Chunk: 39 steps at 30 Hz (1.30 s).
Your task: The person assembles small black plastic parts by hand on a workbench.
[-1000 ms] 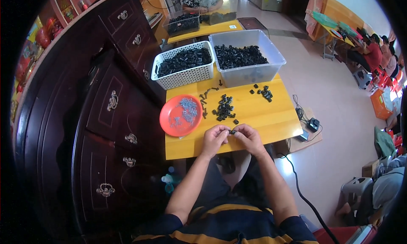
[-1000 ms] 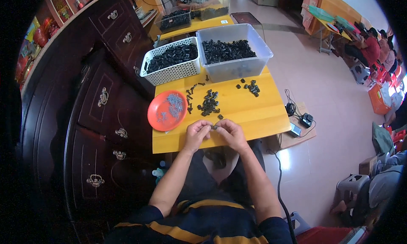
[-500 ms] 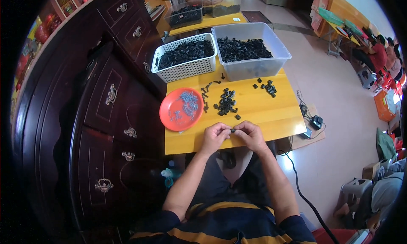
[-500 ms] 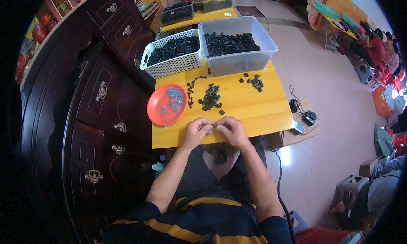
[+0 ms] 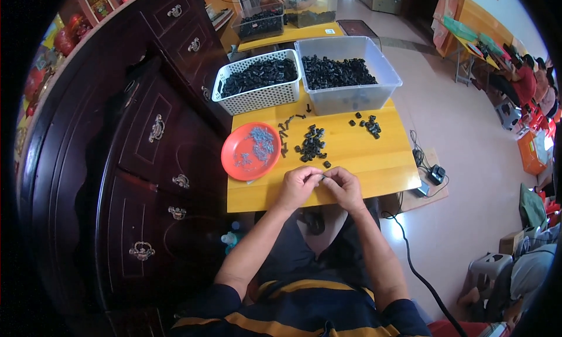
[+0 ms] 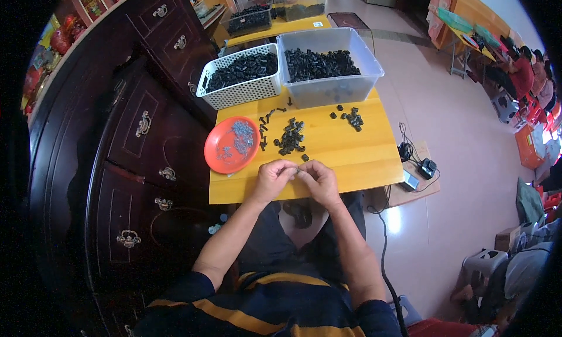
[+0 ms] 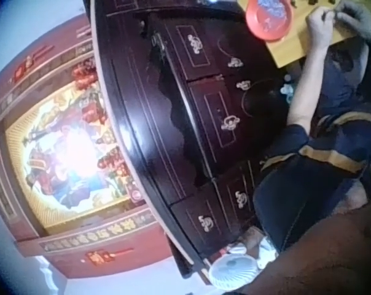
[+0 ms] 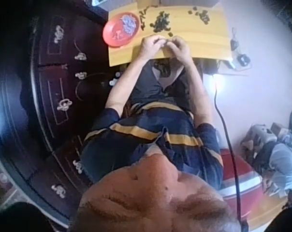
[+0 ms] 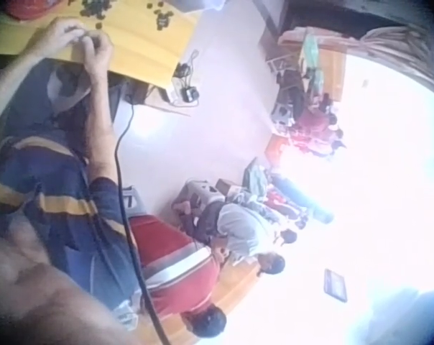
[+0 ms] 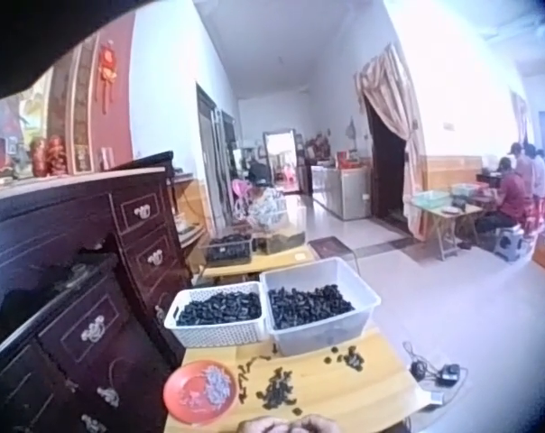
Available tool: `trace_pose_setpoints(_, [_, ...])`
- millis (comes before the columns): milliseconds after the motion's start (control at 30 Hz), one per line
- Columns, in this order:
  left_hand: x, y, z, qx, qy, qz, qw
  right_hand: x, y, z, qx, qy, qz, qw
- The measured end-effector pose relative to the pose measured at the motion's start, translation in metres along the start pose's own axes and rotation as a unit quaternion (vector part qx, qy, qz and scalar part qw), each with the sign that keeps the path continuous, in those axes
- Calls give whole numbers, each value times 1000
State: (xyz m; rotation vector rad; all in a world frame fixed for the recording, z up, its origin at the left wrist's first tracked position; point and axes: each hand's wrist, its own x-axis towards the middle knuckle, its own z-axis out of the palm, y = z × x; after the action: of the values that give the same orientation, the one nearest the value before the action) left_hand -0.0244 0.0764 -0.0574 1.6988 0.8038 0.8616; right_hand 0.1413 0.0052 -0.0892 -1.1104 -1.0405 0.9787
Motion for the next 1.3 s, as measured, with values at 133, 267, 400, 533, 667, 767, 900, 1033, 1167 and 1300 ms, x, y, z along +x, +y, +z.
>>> trace_pose_setpoints(133, [3, 16, 8, 84, 42, 114, 989, 0, -1, -1, -41, 15, -7, 999])
trace_pose_setpoints(267, [-3, 22, 11, 154, 30, 107, 982, 3, 3, -4, 45, 3, 23, 999])
trace_pose_setpoints(400, [-5, 33, 16, 284, 17, 164, 945, 4, 4, -10, 108, -4, 32, 994])
trace_pose_setpoints(533, [1, 23, 21, 319, 50, 221, 920, 3, 1, -6, 63, -25, 26, 997])
trace_pose_setpoints(667, [3, 13, 24, 303, 68, 227, 923, 0, -6, -6, 2, -2, 28, 1000])
trace_pose_setpoints(767, [4, 8, 26, 267, 100, 223, 932, -1, 5, -9, 7, 22, 8, 1000])
trace_pose_setpoints(900, [2, -2, 22, 226, 83, 157, 958, -2, 9, -11, 84, 61, -33, 994])
trace_pose_setpoints(1033, [2, 0, 22, 197, 81, 127, 969, -2, 6, -12, 146, 72, -5, 987])
trace_pose_setpoints(1167, [1, 0, 19, 223, 72, 129, 964, -2, 2, -11, 115, 63, -9, 991])
trace_pose_setpoints(1300, [3, -2, 18, 206, 75, 133, 967, -2, 0, -11, 113, 66, -11, 991])
